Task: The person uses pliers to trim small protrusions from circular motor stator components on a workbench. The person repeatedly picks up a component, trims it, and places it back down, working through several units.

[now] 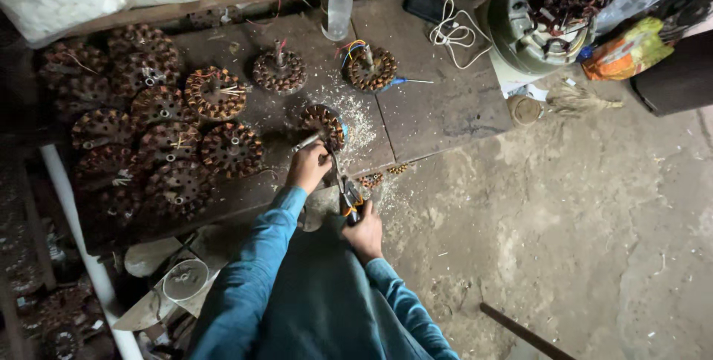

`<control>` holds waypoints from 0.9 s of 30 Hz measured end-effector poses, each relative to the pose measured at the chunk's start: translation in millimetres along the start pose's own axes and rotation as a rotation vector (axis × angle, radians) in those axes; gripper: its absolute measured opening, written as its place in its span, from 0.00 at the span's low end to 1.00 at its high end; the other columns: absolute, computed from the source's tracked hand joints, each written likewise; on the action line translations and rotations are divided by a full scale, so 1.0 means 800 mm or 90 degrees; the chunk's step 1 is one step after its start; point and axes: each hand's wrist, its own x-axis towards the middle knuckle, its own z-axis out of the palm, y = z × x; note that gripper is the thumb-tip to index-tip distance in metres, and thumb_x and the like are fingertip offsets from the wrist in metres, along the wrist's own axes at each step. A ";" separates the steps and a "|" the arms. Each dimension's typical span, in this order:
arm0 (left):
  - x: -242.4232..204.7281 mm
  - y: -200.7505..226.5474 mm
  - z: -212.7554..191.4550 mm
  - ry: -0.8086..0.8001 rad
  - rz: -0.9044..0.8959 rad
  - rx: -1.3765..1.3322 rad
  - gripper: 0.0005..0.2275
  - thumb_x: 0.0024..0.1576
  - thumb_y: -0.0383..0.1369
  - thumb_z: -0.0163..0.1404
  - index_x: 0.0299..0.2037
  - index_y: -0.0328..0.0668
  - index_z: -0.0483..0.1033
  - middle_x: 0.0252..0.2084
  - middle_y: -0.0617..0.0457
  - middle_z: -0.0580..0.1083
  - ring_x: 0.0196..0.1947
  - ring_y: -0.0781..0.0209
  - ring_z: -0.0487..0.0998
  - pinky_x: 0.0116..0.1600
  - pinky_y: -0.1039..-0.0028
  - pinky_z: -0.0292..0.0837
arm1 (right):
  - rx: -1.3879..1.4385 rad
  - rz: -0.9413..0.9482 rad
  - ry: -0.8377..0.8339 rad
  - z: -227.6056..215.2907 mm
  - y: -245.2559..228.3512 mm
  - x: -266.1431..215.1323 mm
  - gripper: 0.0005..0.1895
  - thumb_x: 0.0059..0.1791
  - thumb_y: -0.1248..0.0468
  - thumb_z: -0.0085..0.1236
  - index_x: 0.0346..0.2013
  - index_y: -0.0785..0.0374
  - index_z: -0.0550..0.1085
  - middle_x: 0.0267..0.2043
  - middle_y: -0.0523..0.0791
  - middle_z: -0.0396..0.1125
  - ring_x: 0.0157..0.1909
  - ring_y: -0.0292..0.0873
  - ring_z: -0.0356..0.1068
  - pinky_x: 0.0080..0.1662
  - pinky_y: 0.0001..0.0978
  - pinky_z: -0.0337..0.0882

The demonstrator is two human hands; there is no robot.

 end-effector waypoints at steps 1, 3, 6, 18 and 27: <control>-0.004 0.000 -0.001 0.020 0.010 -0.005 0.07 0.49 0.28 0.61 0.32 0.33 0.77 0.41 0.42 0.77 0.40 0.42 0.79 0.45 0.60 0.74 | -0.022 -0.026 0.020 0.004 0.005 0.001 0.30 0.38 0.59 0.63 0.49 0.70 0.66 0.45 0.62 0.69 0.45 0.68 0.70 0.47 0.57 0.71; -0.006 0.000 -0.002 0.039 0.044 -0.010 0.07 0.47 0.28 0.61 0.31 0.34 0.76 0.41 0.42 0.77 0.39 0.41 0.79 0.44 0.59 0.74 | -0.043 -0.078 0.074 0.009 0.015 0.004 0.36 0.34 0.59 0.65 0.52 0.73 0.64 0.45 0.64 0.68 0.44 0.70 0.69 0.46 0.57 0.70; -0.004 -0.007 -0.003 -0.012 0.057 0.015 0.07 0.47 0.28 0.61 0.30 0.35 0.77 0.38 0.42 0.78 0.39 0.41 0.79 0.44 0.59 0.74 | -0.014 -0.062 0.065 0.020 0.023 -0.001 0.35 0.37 0.58 0.65 0.52 0.73 0.64 0.45 0.64 0.68 0.44 0.70 0.69 0.46 0.57 0.71; 0.104 -0.043 0.095 -0.380 0.064 0.343 0.11 0.45 0.31 0.63 0.35 0.35 0.83 0.36 0.35 0.78 0.39 0.39 0.81 0.46 0.54 0.78 | -0.094 -0.010 0.133 -0.020 0.049 0.019 0.35 0.32 0.53 0.72 0.46 0.66 0.67 0.42 0.59 0.71 0.45 0.66 0.69 0.47 0.56 0.68; -0.015 -0.008 -0.025 -0.163 0.060 0.004 0.15 0.43 0.22 0.53 0.42 0.39 0.75 0.44 0.41 0.78 0.46 0.41 0.79 0.47 0.59 0.75 | 0.333 0.039 -0.049 -0.053 0.062 -0.053 0.34 0.34 0.64 0.69 0.54 0.66 0.70 0.46 0.49 0.74 0.50 0.43 0.72 0.54 0.34 0.69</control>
